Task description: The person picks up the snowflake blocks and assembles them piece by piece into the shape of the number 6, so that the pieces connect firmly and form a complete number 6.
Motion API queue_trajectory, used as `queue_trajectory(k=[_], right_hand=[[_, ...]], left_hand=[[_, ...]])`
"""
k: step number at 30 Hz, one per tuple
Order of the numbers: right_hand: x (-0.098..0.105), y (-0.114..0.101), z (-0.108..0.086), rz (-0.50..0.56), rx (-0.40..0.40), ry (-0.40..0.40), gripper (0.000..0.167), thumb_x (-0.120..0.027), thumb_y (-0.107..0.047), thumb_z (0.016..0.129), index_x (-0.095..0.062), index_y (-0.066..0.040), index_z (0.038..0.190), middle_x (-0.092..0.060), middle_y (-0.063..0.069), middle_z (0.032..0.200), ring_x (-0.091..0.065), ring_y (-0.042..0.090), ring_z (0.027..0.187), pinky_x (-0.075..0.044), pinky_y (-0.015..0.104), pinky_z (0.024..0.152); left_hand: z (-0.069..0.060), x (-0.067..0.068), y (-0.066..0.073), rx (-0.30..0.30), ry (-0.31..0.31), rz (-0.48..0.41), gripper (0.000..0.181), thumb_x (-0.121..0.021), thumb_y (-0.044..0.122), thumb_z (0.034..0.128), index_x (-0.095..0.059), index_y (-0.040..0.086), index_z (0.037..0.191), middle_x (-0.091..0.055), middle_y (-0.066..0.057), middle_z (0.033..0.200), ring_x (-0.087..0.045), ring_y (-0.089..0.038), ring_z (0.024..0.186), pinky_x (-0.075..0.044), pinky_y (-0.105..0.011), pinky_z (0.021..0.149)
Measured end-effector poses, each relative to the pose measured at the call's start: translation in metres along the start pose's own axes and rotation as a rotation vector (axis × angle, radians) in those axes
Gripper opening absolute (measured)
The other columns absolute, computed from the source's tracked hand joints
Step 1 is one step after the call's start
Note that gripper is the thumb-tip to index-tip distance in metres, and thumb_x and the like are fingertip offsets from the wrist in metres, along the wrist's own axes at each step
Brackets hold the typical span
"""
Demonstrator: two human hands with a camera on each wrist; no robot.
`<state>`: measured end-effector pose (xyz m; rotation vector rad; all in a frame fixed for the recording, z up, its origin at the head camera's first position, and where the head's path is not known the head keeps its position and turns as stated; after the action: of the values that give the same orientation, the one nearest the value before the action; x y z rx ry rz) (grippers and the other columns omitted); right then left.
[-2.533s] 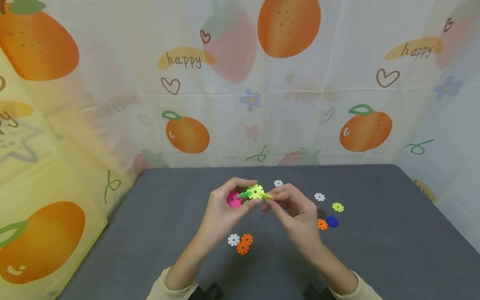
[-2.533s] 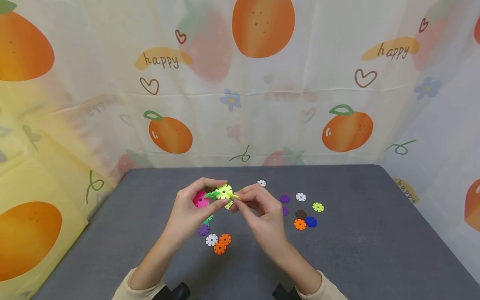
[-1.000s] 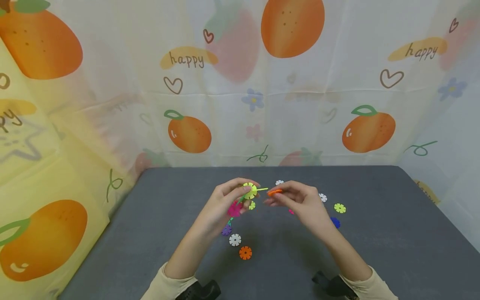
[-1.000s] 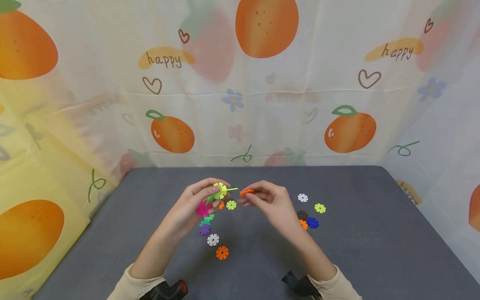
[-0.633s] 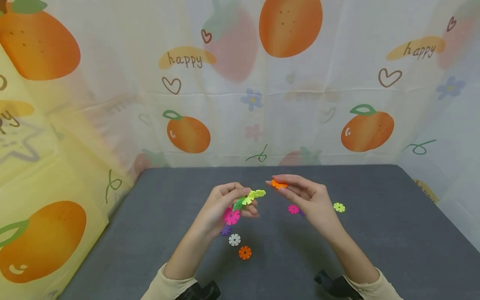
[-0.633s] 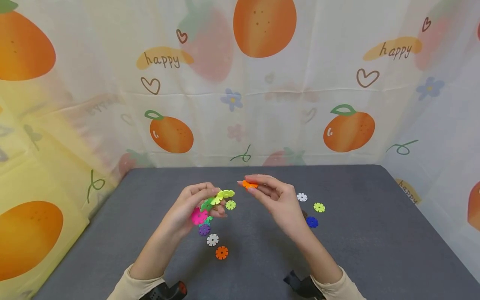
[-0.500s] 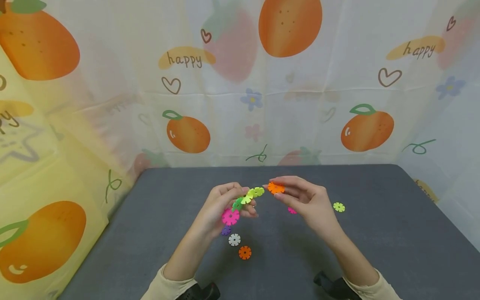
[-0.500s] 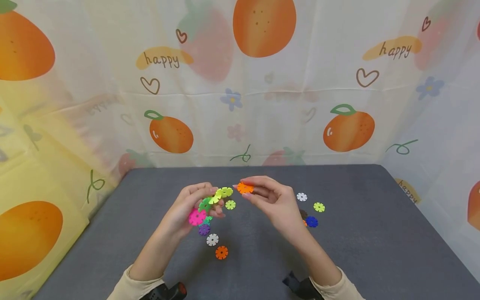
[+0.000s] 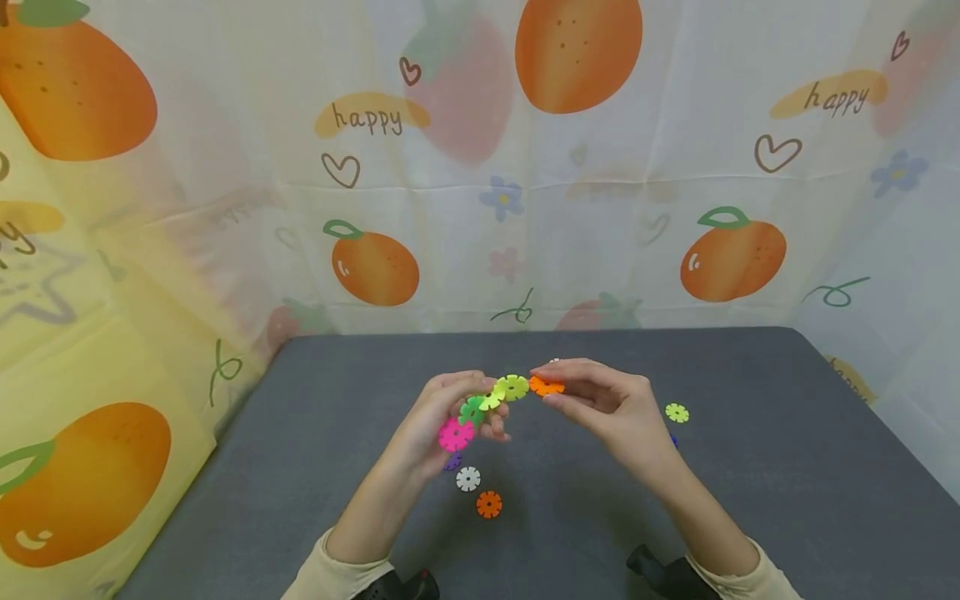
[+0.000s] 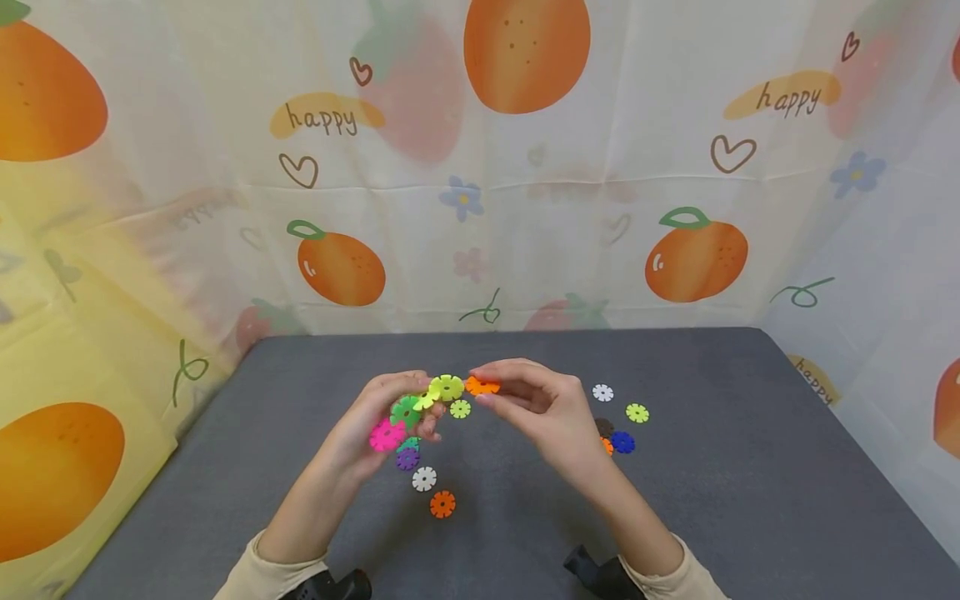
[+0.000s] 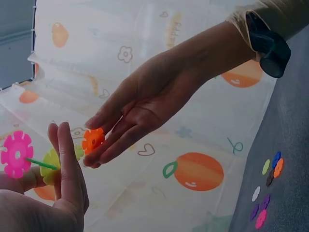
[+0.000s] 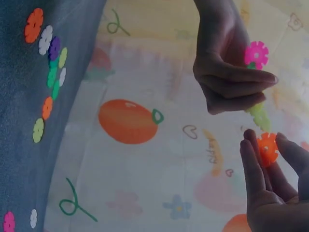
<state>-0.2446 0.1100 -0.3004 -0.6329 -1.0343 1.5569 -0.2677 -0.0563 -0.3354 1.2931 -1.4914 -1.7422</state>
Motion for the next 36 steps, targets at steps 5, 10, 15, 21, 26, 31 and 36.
queue_trajectory(k=[5, 10, 15, 21, 26, 31, 36], right_hand=[[0.0, -0.002, 0.0, 0.01, -0.002, -0.029, 0.031, -0.07, -0.002, 0.086, -0.068, -0.006, 0.117, -0.069, 0.006, 0.118, -0.068, 0.02, 0.11, -0.056, 0.033, 0.093], [-0.001, -0.003, 0.0, 0.021, -0.01, -0.047, 0.031, -0.07, -0.002, 0.087, -0.068, -0.006, 0.117, -0.069, 0.007, 0.118, -0.066, 0.021, 0.112, -0.056, 0.034, 0.092], [-0.002, -0.004, -0.001, 0.023, -0.016, -0.074, 0.032, -0.07, -0.002, 0.086, -0.068, -0.005, 0.117, -0.069, 0.009, 0.119, -0.068, 0.021, 0.111, -0.057, 0.035, 0.091], [-0.004, -0.005, -0.002, -0.017, -0.009, -0.095, 0.033, -0.071, -0.003, 0.086, -0.068, -0.007, 0.118, -0.068, 0.008, 0.12, -0.069, 0.019, 0.109, -0.056, 0.032, 0.091], [-0.004, -0.008, -0.003, -0.05, 0.005, -0.077, 0.034, -0.072, -0.003, 0.086, -0.068, -0.007, 0.119, -0.068, 0.007, 0.12, -0.069, 0.017, 0.109, -0.057, 0.031, 0.09], [-0.004, -0.01, -0.003, -0.122, 0.023, -0.095, 0.037, -0.07, -0.003, 0.086, -0.067, -0.01, 0.122, -0.068, 0.006, 0.124, -0.067, 0.013, 0.111, -0.056, 0.028, 0.091], [-0.006, -0.017, -0.005, -0.154, 0.105, -0.126, 0.04, -0.07, 0.002, 0.085, -0.066, -0.008, 0.123, -0.067, 0.008, 0.126, -0.067, 0.013, 0.112, -0.056, 0.028, 0.09]], left_hand=[[-0.001, 0.0, 0.0, 0.02, -0.002, -0.013, 0.019, -0.049, 0.014, 0.0961, -0.057, 0.008, 0.08, -0.065, -0.001, 0.067, -0.063, -0.009, 0.053, -0.06, -0.032, 0.069], [-0.002, -0.002, 0.001, 0.01, -0.043, -0.009, 0.022, -0.048, 0.014, 0.0959, -0.06, 0.01, 0.078, -0.065, 0.001, 0.065, -0.063, -0.008, 0.052, -0.058, -0.029, 0.066], [-0.003, -0.002, 0.002, -0.007, -0.039, 0.011, 0.025, -0.048, 0.013, 0.0959, -0.06, 0.01, 0.074, -0.065, 0.001, 0.064, -0.062, -0.008, 0.051, -0.059, -0.028, 0.062], [-0.002, -0.001, 0.005, -0.048, -0.025, 0.123, 0.025, -0.051, 0.014, 0.0965, -0.059, 0.008, 0.073, -0.067, 0.001, 0.064, -0.064, -0.009, 0.052, -0.06, -0.031, 0.062], [-0.001, -0.001, 0.005, -0.054, -0.058, 0.166, 0.021, -0.054, 0.018, 0.0979, -0.06, 0.007, 0.081, -0.068, 0.0, 0.068, -0.067, -0.009, 0.055, -0.061, -0.034, 0.067], [-0.001, 0.001, 0.003, -0.016, -0.082, 0.22, 0.024, -0.062, 0.021, 0.0959, -0.063, 0.0, 0.106, -0.067, 0.0, 0.071, -0.065, -0.011, 0.059, -0.061, -0.037, 0.071], [-0.002, -0.002, 0.003, 0.002, -0.146, 0.21, 0.03, -0.064, 0.018, 0.0944, -0.063, -0.007, 0.112, -0.068, 0.0, 0.075, -0.063, -0.009, 0.059, -0.061, -0.033, 0.068]])
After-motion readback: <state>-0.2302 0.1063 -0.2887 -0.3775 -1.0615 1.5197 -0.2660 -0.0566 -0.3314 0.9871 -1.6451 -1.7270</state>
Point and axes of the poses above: each hand's wrist, its own z-axis towards the middle knuckle, its own x-axis out of the back of the hand, y = z × x, the point moved 8 cm from there along z, towards the middle knuckle
